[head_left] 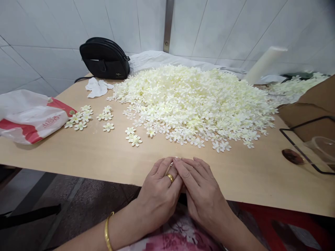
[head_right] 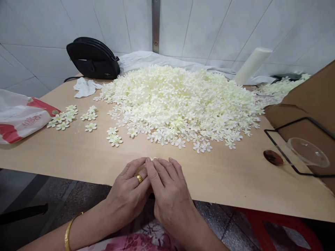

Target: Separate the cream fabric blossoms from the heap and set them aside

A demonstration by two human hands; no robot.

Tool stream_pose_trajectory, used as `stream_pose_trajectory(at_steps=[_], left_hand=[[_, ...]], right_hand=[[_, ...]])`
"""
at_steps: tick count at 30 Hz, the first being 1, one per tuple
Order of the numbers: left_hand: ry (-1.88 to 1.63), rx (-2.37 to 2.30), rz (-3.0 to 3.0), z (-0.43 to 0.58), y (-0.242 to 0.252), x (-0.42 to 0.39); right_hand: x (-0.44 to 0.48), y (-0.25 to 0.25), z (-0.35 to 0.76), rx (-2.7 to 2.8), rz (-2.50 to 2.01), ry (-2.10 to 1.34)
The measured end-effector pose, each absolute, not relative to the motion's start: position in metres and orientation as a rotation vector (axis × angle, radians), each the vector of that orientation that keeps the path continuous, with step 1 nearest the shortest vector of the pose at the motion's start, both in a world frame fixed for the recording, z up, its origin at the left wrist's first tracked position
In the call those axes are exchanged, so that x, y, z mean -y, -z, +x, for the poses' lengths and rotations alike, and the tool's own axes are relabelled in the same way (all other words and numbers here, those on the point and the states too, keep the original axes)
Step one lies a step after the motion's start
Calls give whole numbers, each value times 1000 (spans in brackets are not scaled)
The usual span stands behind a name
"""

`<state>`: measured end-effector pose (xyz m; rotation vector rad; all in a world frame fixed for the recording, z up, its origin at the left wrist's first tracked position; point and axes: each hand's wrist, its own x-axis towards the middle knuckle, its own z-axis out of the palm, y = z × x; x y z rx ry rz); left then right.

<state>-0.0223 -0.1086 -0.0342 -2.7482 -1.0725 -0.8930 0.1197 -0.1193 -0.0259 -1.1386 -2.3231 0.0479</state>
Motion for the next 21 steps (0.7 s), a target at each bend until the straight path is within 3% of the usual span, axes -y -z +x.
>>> stream_pose_trajectory(at_steps=[14,21], left_hand=[[1011,1050,-2901,-19,39,98],[994,1108,-2918,-18,30,100]], right_hand=[[109,27,116,2336,-1183,60],[104,34,134,2089,-1232,-423]])
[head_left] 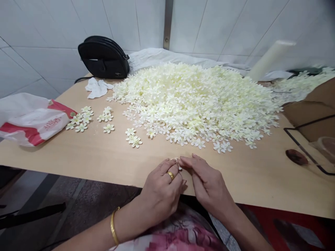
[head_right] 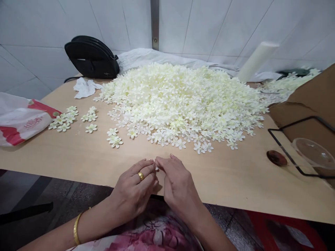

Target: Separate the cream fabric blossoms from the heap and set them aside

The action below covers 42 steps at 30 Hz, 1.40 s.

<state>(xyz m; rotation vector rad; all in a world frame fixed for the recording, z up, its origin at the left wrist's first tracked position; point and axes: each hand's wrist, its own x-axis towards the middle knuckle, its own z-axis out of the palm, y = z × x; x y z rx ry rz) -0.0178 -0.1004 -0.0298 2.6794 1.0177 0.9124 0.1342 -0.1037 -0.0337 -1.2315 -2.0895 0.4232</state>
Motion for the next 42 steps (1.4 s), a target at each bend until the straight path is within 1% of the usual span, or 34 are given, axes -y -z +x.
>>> stream_pose_trajectory(at_steps=[2,3,7,10,18,27,30,33,38,42], left_hand=[[-889,-1034,2692,-19,29,103],[-886,-1038,2699,-19,30,104],[-889,-1057,2708,-22,33,108],[-901,-1049,2695,-24,34,111],[-900,-1024,2526,-33,33,110],[-865,-1071,2365,-35,32,103],[-927,-1211,2347,-34,31,97],[-906,-1327,2378,-33,31,90],[-862,-1299,2438,-31,30,86],[-871,-1333,2352,-29,28,87]], right_hand=[[104,34,138,1946,-1290,-539],[104,33,137,1899,-1326,-540],[103,27,127,1980,-1487,-375],[100,25,118,2063,-1566,-312],[92,32,114,2061,-1623,-172],[89,32,109,2023,-1699,-255],[87,33,107,2033,-1700,-244],[87,34,107,2028,-1682,-232],[89,37,112,1984,-1606,-282],[92,38,115,2008,-1470,-337]])
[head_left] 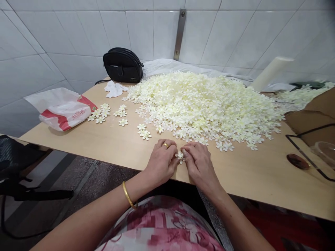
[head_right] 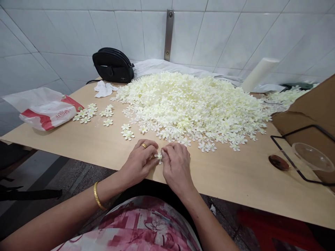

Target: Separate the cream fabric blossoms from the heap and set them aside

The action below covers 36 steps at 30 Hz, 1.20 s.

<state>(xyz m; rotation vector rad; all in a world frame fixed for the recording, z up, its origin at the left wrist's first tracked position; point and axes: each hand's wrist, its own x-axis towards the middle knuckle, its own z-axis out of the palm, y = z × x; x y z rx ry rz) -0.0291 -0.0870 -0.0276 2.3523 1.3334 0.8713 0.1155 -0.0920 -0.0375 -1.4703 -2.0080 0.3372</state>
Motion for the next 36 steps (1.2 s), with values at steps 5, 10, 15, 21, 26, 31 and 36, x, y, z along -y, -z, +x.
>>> stream_pose_trajectory(at_steps=[5,10,15,21,26,31,36], left_hand=[[-839,-1291,2057,-23,22,73],[-837,-946,1476,-17,1,34],[-805,-718,1336,-17,-24,-1],[-1004,-786,1243,-13,-20,-23],[-996,-756,1187,-13,-9,-28],[-924,-646,1161,-15,-4,-29],[-892,-609,1136,-16,-6,-30]], right_hand=[[88,27,118,1907,-1422,-583],[59,2,124,1702,-1335,-867],[20,-23,126,1520,-1184,-991],[-3,-27,133,1365,-1055,-1232],[-10,-17,140,1320,-996,-1412],[-12,-14,142,1297,-963,-1452],[-10,-16,145,1315,-924,-1475]])
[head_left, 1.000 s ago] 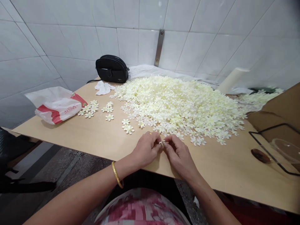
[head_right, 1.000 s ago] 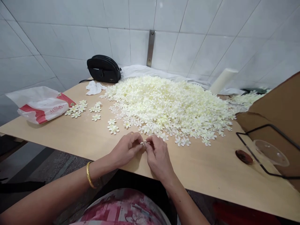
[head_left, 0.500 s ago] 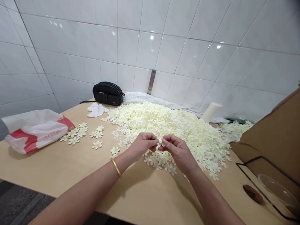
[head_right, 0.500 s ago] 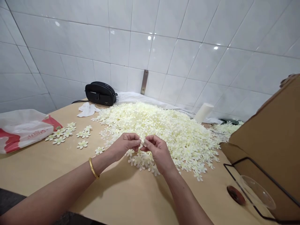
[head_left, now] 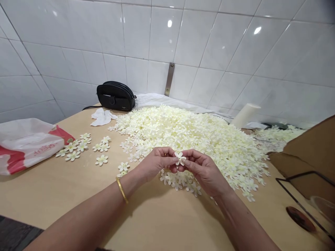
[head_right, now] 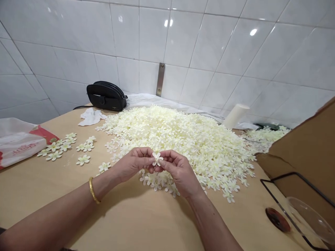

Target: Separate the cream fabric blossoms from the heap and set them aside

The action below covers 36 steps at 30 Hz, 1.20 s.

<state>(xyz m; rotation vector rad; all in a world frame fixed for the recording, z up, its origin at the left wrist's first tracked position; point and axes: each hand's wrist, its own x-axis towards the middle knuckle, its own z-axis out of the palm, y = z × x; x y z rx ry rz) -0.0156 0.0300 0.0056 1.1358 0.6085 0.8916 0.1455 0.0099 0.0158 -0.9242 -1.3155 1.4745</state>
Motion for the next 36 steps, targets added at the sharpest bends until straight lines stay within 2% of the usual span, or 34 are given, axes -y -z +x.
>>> stream_pose_trajectory(at_steps=[4,7,9,13,16,19,25,28,32,36], left_hand=[[-881,-627,1137,-14,-8,-28],[-911,-723,1154,-9,-8,-23],[-1016,-854,1183,-3,-5,-18],[-1263,-1001,1284,5,-2,-9],[-1265,-950,1183,3,-4,-11],[-1225,-885,1043,-4,-6,-18],[-934,-619,928,-13,-4,-24],[-819,-527,894,-14,-2,-24],[-753,-475,816,-14,0,-26],[-713,-444,779,-14,1,-27]], right_hand=[[-8,-17,148,1378,-916,-1469],[-5,-15,143,1502,-1018,-1329],[-2,-11,134,1645,-1154,-1025],[4,1,113,1861,-1213,34],[5,7,109,1955,-1086,268],[5,7,117,1982,-941,74],[0,-3,137,1604,-936,-850],[-3,-2,140,1416,-854,-1178],[-6,0,140,1341,-809,-1349],[-7,1,140,1356,-861,-1296]])
